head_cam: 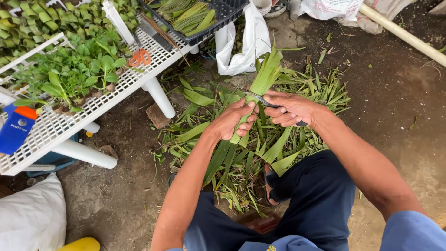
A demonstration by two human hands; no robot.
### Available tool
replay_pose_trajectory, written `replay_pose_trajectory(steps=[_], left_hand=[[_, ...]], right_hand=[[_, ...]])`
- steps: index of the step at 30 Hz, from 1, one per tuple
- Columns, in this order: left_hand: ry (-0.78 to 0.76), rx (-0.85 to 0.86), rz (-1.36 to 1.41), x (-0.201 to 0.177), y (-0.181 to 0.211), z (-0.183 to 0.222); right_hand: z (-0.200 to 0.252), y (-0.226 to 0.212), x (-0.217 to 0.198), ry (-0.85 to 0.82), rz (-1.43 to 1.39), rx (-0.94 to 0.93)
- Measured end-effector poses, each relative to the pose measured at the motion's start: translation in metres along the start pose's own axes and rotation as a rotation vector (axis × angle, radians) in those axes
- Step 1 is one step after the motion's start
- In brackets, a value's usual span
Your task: Trimming and cutting long green leaves into uniform sizes using a knife and bundling them together.
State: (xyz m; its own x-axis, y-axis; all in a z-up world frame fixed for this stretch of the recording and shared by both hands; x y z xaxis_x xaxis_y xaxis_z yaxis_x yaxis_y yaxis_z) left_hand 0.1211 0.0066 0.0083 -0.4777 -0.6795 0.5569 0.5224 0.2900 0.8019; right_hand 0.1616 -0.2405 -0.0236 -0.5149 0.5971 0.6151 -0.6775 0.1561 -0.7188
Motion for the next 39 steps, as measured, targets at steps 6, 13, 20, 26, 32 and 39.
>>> replay_pose_trajectory(steps=[6,13,20,26,32,39], left_hand=[[-0.002,0.007,0.04,0.0,0.003,0.007],[0.039,0.029,0.073,-0.01,0.002,0.006],[0.013,0.032,0.029,-0.014,-0.001,-0.001],[0.031,0.043,-0.029,-0.005,0.009,0.002],[0.066,0.054,-0.069,0.004,0.016,0.001],[0.042,0.03,0.004,-0.015,0.002,-0.02]], right_hand=[[-0.006,-0.002,0.001,0.048,0.149,-0.048],[-0.009,-0.013,0.037,0.117,0.262,-0.053],[-0.002,-0.024,0.065,0.238,0.422,-0.033],[0.001,-0.038,0.074,0.317,0.544,0.033],[0.0,-0.041,0.064,0.343,0.583,0.056],[0.005,-0.044,0.061,0.352,0.589,0.054]])
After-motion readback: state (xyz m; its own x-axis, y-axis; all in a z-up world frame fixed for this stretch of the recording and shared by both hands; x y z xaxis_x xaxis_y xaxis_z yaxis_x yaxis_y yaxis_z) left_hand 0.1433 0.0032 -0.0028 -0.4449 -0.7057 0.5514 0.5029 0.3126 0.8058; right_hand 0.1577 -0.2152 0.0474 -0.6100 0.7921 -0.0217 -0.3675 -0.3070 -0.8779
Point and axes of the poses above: each hand's wrist, its own z-axis away from the middle knuckle, its own x-axis out of the palm, y = z × x, the point moved 1 cm from there along -z, towards the middle knuckle, and after that the axes turned 2 degrees about x, right-handed, at the moved point
